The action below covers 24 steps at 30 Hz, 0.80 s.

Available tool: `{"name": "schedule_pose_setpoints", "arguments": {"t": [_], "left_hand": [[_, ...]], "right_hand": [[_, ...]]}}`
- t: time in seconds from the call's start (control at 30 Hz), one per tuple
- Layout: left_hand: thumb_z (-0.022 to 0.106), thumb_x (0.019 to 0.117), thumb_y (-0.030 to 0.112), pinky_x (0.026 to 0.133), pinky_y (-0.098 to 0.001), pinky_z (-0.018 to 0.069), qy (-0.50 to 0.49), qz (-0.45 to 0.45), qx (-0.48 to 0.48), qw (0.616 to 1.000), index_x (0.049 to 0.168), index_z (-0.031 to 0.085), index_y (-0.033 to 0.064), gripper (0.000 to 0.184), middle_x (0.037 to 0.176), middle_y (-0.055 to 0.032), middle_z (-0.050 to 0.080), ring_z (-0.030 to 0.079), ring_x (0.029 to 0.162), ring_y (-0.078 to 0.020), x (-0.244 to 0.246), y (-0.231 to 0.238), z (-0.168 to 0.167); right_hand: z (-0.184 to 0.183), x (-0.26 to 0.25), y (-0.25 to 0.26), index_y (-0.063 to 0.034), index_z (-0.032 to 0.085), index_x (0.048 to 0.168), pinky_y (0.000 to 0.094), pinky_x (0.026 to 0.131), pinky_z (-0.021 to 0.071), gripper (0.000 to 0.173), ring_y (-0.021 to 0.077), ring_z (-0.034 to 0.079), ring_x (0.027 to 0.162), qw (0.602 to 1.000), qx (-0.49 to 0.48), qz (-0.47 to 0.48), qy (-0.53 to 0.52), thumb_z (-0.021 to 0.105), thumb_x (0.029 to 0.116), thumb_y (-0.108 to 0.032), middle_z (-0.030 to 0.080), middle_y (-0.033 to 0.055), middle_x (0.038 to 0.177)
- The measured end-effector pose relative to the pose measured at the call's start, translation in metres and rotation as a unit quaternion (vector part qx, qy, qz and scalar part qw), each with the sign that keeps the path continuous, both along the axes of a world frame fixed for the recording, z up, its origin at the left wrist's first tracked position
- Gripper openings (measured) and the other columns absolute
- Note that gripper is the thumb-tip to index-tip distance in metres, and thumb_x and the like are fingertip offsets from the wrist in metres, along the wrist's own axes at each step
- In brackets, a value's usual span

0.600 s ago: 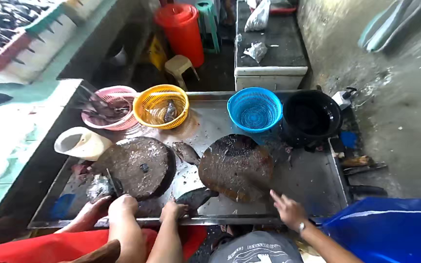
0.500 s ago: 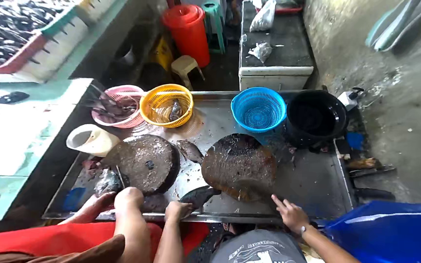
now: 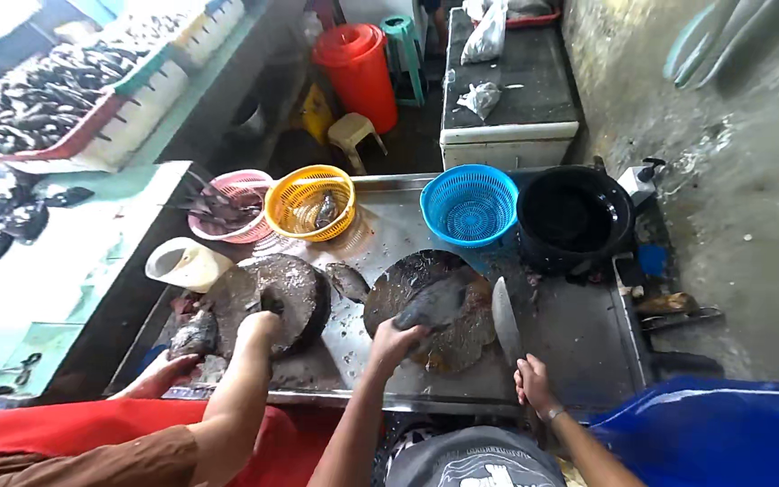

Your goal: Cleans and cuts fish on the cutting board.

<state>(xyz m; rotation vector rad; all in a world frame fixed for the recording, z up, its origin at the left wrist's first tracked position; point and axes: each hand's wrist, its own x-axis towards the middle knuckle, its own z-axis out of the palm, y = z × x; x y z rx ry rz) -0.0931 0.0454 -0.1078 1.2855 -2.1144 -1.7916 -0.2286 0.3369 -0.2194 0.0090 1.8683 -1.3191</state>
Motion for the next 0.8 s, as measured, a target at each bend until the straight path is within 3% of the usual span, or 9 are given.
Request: {"name": "schedule_pose_setpoints", "arguments": {"t": [0.1,0.2,0.3,0.37,0.43,0.53,0.6,0.73,0.8], "left_hand": [[0.081,0.0781,0.045,0.076,-0.0467,0.0598,-0.17,-0.082,0.044,0.981,0.104,0.071,0.0031,0.051,0.092,-0.012,0.074,0.072,0.08,-0.0239,-0.051,-0.016,-0.061],[0.077,0.0845,0.047,0.077,-0.0445,0.0611,-0.263,-0.091,0.068,0.958,0.112,0.068,0.0017,0.053,0.095,-0.0133,0.074,0.073,0.08,-0.0241,-0.065,-0.026,-0.084],[0.074,0.088,0.047,0.077,-0.0434,0.0607,-0.279,-0.11,0.08,0.95,0.112,0.068,0.0026,0.051,0.093,-0.0119,0.075,0.073,0.079,-0.0232,-0.058,-0.031,-0.084],[0.073,0.088,0.046,0.075,-0.0434,0.0606,-0.277,-0.11,0.09,0.95,0.112,0.068,0.003,0.049,0.093,-0.0123,0.075,0.073,0.079,-0.0236,-0.056,-0.034,-0.084],[0.072,0.0882,0.047,0.074,-0.0429,0.0607,-0.275,-0.11,0.102,0.95,0.112,0.068,0.0037,0.049,0.094,-0.0124,0.074,0.073,0.079,-0.0233,-0.054,-0.035,-0.083],[0.072,0.0895,0.045,0.075,-0.0432,0.0603,-0.258,-0.108,0.123,0.952,0.113,0.067,0.0032,0.048,0.094,-0.0131,0.074,0.072,0.079,-0.0239,-0.052,-0.037,-0.081],[0.076,0.0871,0.04,0.071,-0.0425,0.0614,-0.229,-0.109,0.111,0.961,0.111,0.067,0.0022,0.046,0.09,-0.0132,0.073,0.072,0.074,-0.0236,-0.049,-0.04,-0.07],[0.083,0.0738,0.046,0.08,-0.0534,0.061,-0.197,-0.199,-0.108,0.954,0.102,0.074,0.0107,0.045,0.093,-0.008,0.075,0.074,0.085,-0.0244,-0.036,-0.044,-0.034],[0.08,0.0771,0.05,0.088,-0.0598,0.0557,-0.178,-0.276,-0.259,0.908,0.111,0.075,0.0192,0.046,0.111,-0.0045,0.072,0.069,0.104,-0.0269,-0.039,-0.042,-0.017]], "right_hand": [[0.007,-0.013,0.004,0.0033,0.058,0.119,0.0424,0.052,0.0555,0.037,0.0214,0.058,0.052,0.985,0.056,0.054,0.153,0.037,0.1103,-0.025,0.058,0.0101,0.07],[0.062,-0.046,-0.02,0.0011,0.063,0.12,0.0457,0.064,0.0584,0.043,0.0233,0.066,0.064,0.943,0.063,0.109,0.308,0.039,0.1098,-0.032,0.064,0.0116,0.077],[0.123,-0.062,-0.057,0.0047,0.066,0.117,0.0449,0.061,0.0572,0.041,0.0231,0.064,0.06,0.856,-0.027,0.059,0.513,0.043,0.1058,-0.027,0.063,0.0109,0.068],[0.136,-0.066,-0.079,0.0009,0.063,0.119,0.0444,0.055,0.0561,0.041,0.0212,0.062,0.056,0.827,-0.056,0.03,0.559,0.041,0.1067,-0.032,0.06,0.0072,0.066],[0.105,-0.057,-0.085,0.0025,0.063,0.12,0.0454,0.059,0.0574,0.041,0.0239,0.065,0.06,0.842,-0.008,0.056,0.537,0.042,0.1064,-0.029,0.063,0.0098,0.069],[0.035,-0.044,-0.08,-0.003,0.053,0.143,0.0537,0.095,0.0563,0.045,0.0353,0.072,0.107,0.903,0.21,0.222,0.301,0.037,0.1102,-0.029,0.073,0.0207,0.11],[0.032,-0.043,-0.084,-0.0051,0.051,0.145,0.0542,0.098,0.0549,0.044,0.0359,0.07,0.113,0.9,0.257,0.254,0.244,0.036,0.1105,-0.028,0.072,0.021,0.116],[0.063,-0.039,-0.065,-0.003,0.054,0.144,0.0541,0.095,0.0549,0.044,0.0348,0.07,0.107,0.93,0.213,0.244,0.173,0.038,0.1099,-0.027,0.071,0.0228,0.115],[0.059,-0.052,-0.047,-0.0068,0.05,0.147,0.0422,0.063,0.0556,0.045,0.0235,0.063,0.069,0.958,0.19,0.209,0.06,0.039,0.1111,-0.032,0.065,0.0142,0.091]]}}
